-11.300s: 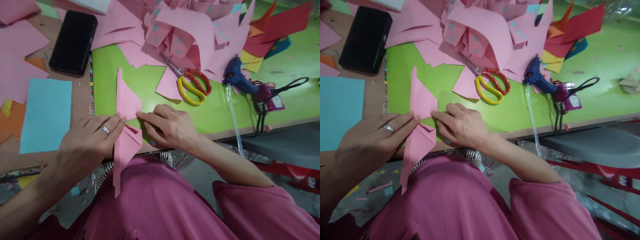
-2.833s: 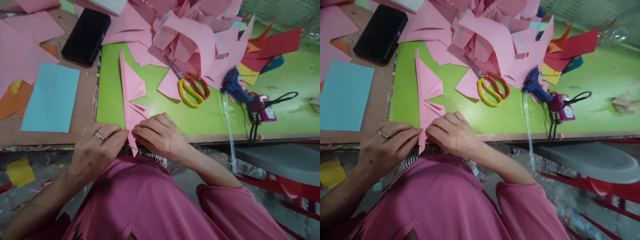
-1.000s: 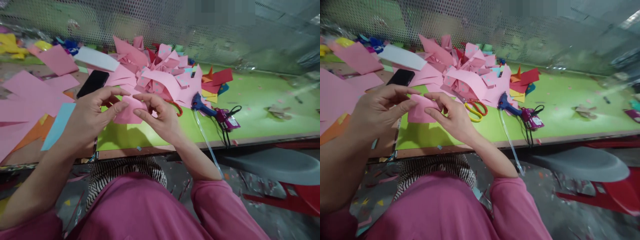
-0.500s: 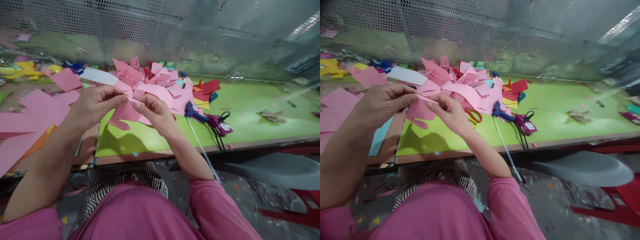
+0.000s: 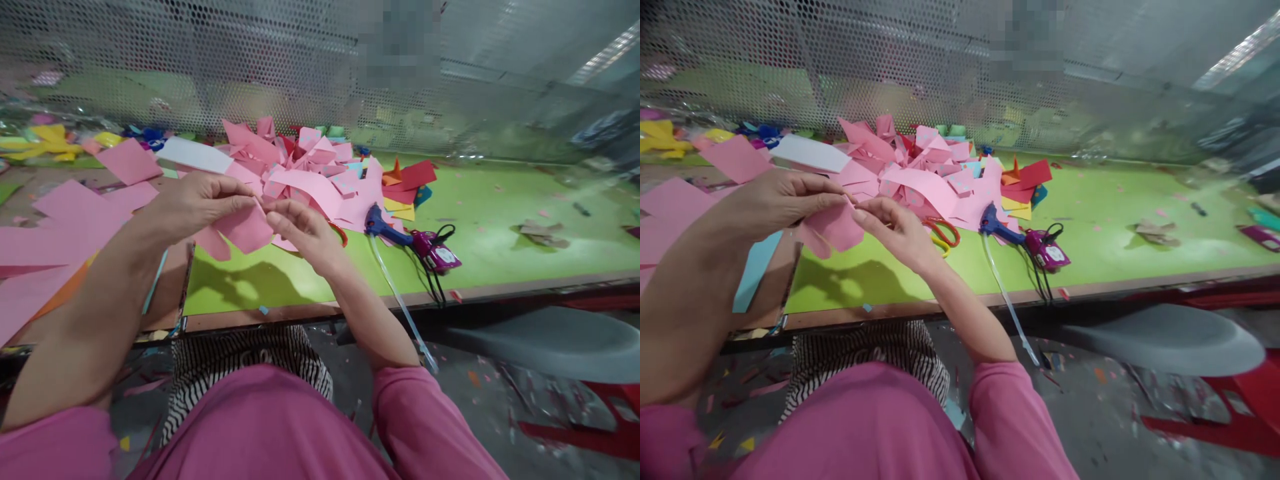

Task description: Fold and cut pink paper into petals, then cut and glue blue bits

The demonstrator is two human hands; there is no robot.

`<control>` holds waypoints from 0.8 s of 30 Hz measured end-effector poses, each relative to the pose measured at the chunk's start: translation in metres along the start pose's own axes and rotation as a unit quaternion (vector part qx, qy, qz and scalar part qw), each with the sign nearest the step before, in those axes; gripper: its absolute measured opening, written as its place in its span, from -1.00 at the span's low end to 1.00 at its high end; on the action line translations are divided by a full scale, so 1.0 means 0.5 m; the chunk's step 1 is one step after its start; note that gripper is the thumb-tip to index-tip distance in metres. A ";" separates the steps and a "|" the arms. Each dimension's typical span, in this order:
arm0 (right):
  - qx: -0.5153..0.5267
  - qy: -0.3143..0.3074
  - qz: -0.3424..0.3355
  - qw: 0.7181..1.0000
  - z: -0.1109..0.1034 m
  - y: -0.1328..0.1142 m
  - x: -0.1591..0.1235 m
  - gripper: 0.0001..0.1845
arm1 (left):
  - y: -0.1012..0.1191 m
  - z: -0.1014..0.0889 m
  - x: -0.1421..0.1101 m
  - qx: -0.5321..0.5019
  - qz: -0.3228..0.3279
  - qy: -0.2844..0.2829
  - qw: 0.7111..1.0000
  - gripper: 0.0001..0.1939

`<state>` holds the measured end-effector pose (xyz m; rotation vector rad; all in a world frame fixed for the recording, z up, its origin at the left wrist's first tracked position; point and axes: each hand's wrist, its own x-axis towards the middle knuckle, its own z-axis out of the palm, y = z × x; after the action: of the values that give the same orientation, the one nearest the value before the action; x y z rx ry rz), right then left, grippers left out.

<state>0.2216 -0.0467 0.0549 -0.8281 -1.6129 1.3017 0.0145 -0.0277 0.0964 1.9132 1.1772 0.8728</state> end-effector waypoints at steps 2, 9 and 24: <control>-0.021 -0.003 0.015 1.000 -0.007 0.000 -0.001 -0.56 | 0.000 -0.007 0.011 0.056 0.016 -0.054 0.997 -0.70; -0.068 -0.022 0.102 0.992 -0.024 0.048 0.008 -0.60 | -0.030 0.017 0.069 0.146 0.028 -0.177 0.973 -0.69; -0.186 0.013 0.174 0.967 -0.027 0.103 0.025 -0.65 | -0.117 0.038 0.095 0.174 -0.002 -0.260 0.950 -0.64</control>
<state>0.2277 -0.0186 0.0084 -1.4039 -1.7739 1.2272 0.0214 0.0311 0.0458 2.2317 1.0486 0.1273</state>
